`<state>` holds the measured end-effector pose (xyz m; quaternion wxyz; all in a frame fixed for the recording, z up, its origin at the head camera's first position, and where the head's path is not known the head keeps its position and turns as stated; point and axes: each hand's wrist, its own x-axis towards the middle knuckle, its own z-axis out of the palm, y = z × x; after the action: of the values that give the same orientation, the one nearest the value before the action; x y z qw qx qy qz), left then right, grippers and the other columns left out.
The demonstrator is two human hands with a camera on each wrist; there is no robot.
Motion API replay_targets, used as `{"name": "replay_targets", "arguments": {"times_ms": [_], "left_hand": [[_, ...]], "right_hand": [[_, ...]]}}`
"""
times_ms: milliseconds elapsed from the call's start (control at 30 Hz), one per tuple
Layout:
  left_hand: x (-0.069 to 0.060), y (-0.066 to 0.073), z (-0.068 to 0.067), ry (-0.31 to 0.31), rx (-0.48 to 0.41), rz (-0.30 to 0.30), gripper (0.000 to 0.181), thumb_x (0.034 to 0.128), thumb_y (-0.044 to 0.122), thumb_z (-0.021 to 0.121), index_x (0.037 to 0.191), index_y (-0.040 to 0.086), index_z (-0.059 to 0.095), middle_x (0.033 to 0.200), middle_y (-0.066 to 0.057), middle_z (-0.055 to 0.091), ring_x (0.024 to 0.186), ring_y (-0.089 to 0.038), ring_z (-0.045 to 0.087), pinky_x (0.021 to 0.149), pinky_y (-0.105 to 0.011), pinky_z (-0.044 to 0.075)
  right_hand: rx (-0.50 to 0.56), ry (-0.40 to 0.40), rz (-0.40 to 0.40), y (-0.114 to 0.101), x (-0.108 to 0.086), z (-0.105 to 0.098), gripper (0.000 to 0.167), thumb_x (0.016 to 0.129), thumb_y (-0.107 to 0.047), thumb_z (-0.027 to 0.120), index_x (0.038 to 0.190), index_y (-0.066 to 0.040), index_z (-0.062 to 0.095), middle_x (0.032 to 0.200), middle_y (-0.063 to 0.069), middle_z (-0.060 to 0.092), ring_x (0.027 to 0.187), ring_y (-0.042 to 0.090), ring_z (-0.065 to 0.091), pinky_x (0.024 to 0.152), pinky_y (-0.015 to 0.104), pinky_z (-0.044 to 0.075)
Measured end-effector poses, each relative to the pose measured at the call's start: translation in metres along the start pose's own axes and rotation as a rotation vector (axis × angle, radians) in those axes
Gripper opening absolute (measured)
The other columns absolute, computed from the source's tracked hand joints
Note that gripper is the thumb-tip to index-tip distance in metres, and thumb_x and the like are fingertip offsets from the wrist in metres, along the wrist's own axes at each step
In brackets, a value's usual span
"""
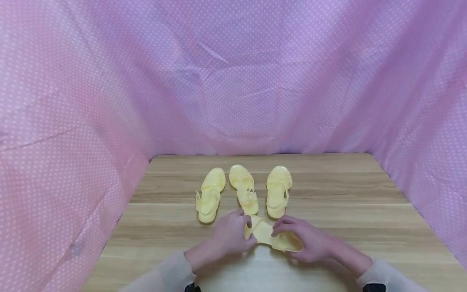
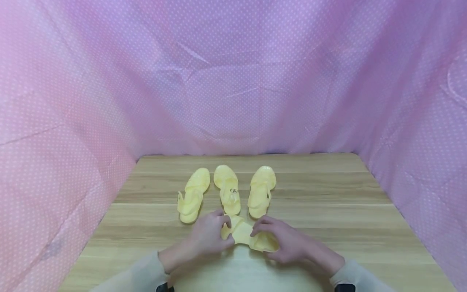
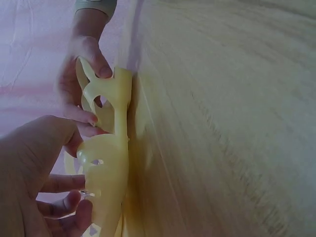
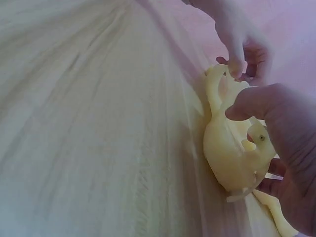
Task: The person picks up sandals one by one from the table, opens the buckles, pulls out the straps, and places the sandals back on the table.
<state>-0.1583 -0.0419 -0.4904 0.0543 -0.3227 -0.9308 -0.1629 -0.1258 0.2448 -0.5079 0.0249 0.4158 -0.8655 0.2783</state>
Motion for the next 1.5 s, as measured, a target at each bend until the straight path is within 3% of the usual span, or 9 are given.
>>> {"name": "replay_targets", "arguments": {"times_ms": [133, 267, 400, 500, 600, 767, 1100, 1267, 1500], "left_hand": [[0.004, -0.002, 0.003, -0.081, 0.057, -0.032, 0.024, 0.0826, 0.043, 0.077, 0.089, 0.020, 0.074, 0.092, 0.003, 0.069, 0.082, -0.014, 0.063, 0.060, -0.026, 0.049], [0.010, 0.005, 0.000, -0.135, 0.095, -0.027, 0.033, 0.0885, 0.052, 0.076, 0.098, 0.021, 0.078, 0.100, 0.001, 0.074, 0.094, -0.019, 0.066, 0.070, -0.031, 0.056], [0.025, 0.021, -0.002, -0.128, -0.072, 0.022, 0.032, 0.0939, 0.044, 0.076, 0.107, 0.016, 0.081, 0.102, 0.000, 0.079, 0.093, -0.013, 0.070, 0.073, -0.024, 0.058], [0.038, 0.032, 0.004, -0.158, -0.248, 0.029, 0.028, 0.0964, 0.033, 0.076, 0.112, 0.010, 0.081, 0.102, -0.003, 0.081, 0.086, -0.006, 0.072, 0.071, -0.016, 0.056], [0.048, 0.037, 0.017, -0.181, -0.377, 0.016, 0.022, 0.0964, 0.025, 0.076, 0.108, 0.008, 0.082, 0.095, -0.001, 0.083, 0.077, 0.003, 0.069, 0.067, -0.010, 0.053], [0.051, 0.035, 0.032, -0.163, -0.508, -0.024, 0.007, 0.0922, 0.014, 0.079, 0.094, 0.009, 0.083, 0.081, 0.004, 0.081, 0.067, 0.009, 0.065, 0.060, -0.009, 0.052], [0.050, 0.034, 0.036, -0.156, -0.651, -0.119, 0.004, 0.0886, 0.012, 0.084, 0.087, 0.008, 0.083, 0.078, -0.001, 0.081, 0.065, 0.005, 0.069, 0.061, -0.012, 0.056], [0.049, 0.034, 0.039, -0.151, -0.715, -0.144, 0.004, 0.0887, 0.008, 0.082, 0.088, 0.004, 0.081, 0.079, -0.001, 0.080, 0.067, 0.003, 0.068, 0.065, -0.013, 0.056], [0.048, 0.034, 0.041, -0.133, -0.713, -0.139, 0.006, 0.0899, 0.011, 0.084, 0.090, 0.005, 0.081, 0.083, -0.001, 0.080, 0.069, 0.003, 0.069, 0.067, -0.012, 0.057]], "right_hand": [[-0.030, -0.073, 0.062, 0.005, -0.001, -0.008, 0.080, 0.077, -0.023, 0.092, 0.149, -0.024, 0.056, 0.146, -0.004, 0.053, 0.130, 0.013, 0.058, 0.108, 0.039, 0.056], [0.083, -0.137, 0.053, 0.016, -0.003, -0.024, 0.084, 0.081, -0.016, 0.088, 0.155, -0.014, 0.050, 0.142, -0.002, 0.058, 0.123, 0.011, 0.061, 0.103, 0.034, 0.058], [0.268, -0.112, 0.093, 0.029, -0.001, -0.034, 0.051, 0.091, -0.003, 0.078, 0.139, -0.006, 0.062, 0.118, 0.001, 0.073, 0.102, 0.010, 0.068, 0.084, 0.029, 0.062], [0.350, -0.055, 0.192, 0.037, 0.003, -0.030, 0.024, 0.098, -0.011, 0.075, 0.122, -0.010, 0.073, 0.106, 0.002, 0.078, 0.092, 0.007, 0.069, 0.077, 0.025, 0.060], [0.379, -0.001, 0.260, 0.042, 0.006, -0.024, 0.011, 0.097, -0.017, 0.078, 0.108, -0.014, 0.079, 0.102, 0.000, 0.080, 0.088, 0.003, 0.069, 0.075, 0.023, 0.059], [0.424, 0.052, 0.287, 0.043, 0.007, -0.013, 0.010, 0.095, -0.015, 0.079, 0.104, -0.011, 0.082, 0.099, 0.003, 0.082, 0.087, 0.002, 0.070, 0.075, 0.023, 0.061], [0.556, 0.100, 0.247, 0.042, 0.007, -0.006, 0.012, 0.091, 0.003, 0.077, 0.102, 0.000, 0.080, 0.100, 0.018, 0.081, 0.092, 0.001, 0.072, 0.081, 0.024, 0.063], [0.561, 0.069, 0.269, 0.041, 0.011, -0.006, 0.010, 0.091, -0.004, 0.081, 0.100, -0.001, 0.081, 0.100, 0.017, 0.081, 0.091, 0.004, 0.073, 0.080, 0.024, 0.062], [0.568, 0.014, 0.369, 0.041, 0.008, -0.015, 0.013, 0.092, -0.007, 0.081, 0.104, -0.002, 0.082, 0.104, 0.014, 0.082, 0.090, 0.004, 0.075, 0.078, 0.023, 0.063]]}}
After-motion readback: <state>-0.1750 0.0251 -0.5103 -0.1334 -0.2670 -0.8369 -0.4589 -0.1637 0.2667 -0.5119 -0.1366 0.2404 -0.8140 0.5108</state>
